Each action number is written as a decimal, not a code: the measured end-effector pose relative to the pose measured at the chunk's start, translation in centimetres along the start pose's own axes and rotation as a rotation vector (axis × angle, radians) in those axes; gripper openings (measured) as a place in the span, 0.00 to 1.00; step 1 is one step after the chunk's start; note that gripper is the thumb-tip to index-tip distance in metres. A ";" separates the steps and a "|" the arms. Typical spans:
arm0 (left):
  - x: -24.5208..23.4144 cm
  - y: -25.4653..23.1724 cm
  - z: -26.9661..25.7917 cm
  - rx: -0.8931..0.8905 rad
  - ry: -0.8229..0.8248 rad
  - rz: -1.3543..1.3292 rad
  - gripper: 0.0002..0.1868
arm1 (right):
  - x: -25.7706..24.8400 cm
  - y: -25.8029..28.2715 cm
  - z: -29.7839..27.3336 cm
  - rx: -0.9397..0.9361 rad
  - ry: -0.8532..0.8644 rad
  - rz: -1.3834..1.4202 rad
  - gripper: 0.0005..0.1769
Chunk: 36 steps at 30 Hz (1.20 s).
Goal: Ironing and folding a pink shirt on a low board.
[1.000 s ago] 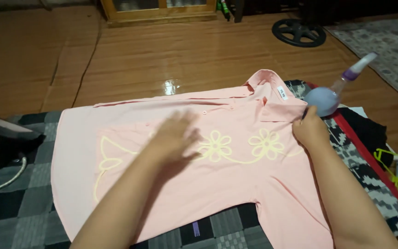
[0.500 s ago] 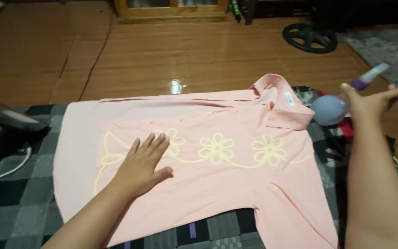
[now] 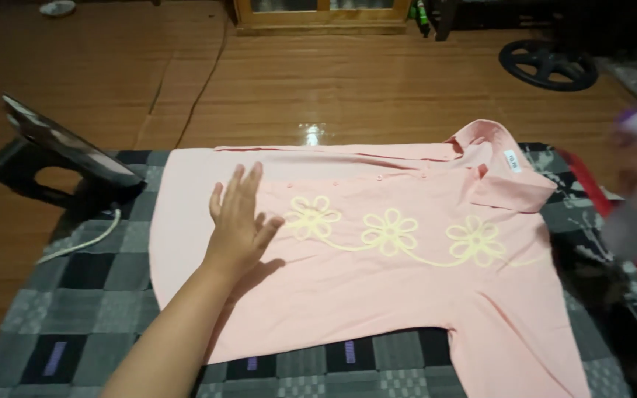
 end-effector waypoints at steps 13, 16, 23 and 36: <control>-13.8 10.2 -3.1 -0.287 -0.959 0.053 0.33 | 31.0 30.1 -19.2 0.242 0.937 -0.410 0.38; -14.6 16.4 -5.3 -0.408 -1.114 0.071 0.30 | 37.7 33.7 -19.5 -0.016 1.066 -0.342 0.36; -13.1 27.3 -7.7 -0.734 -1.204 -0.348 0.29 | 45.8 39.6 -15.6 -0.114 1.005 -0.179 0.33; -9.4 40.3 -8.0 -0.649 -0.827 -0.283 0.30 | 25.5 27.1 -10.5 0.306 0.791 -0.489 0.26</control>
Point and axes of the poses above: each hand's wrist, its own z-axis towards the middle knuckle, its own x-axis out of the palm, y = z × x, the point moved 5 cm from there along z, towards the middle knuckle, and after that the axes turned 8 degrees about -x, right-handed, at the moved point
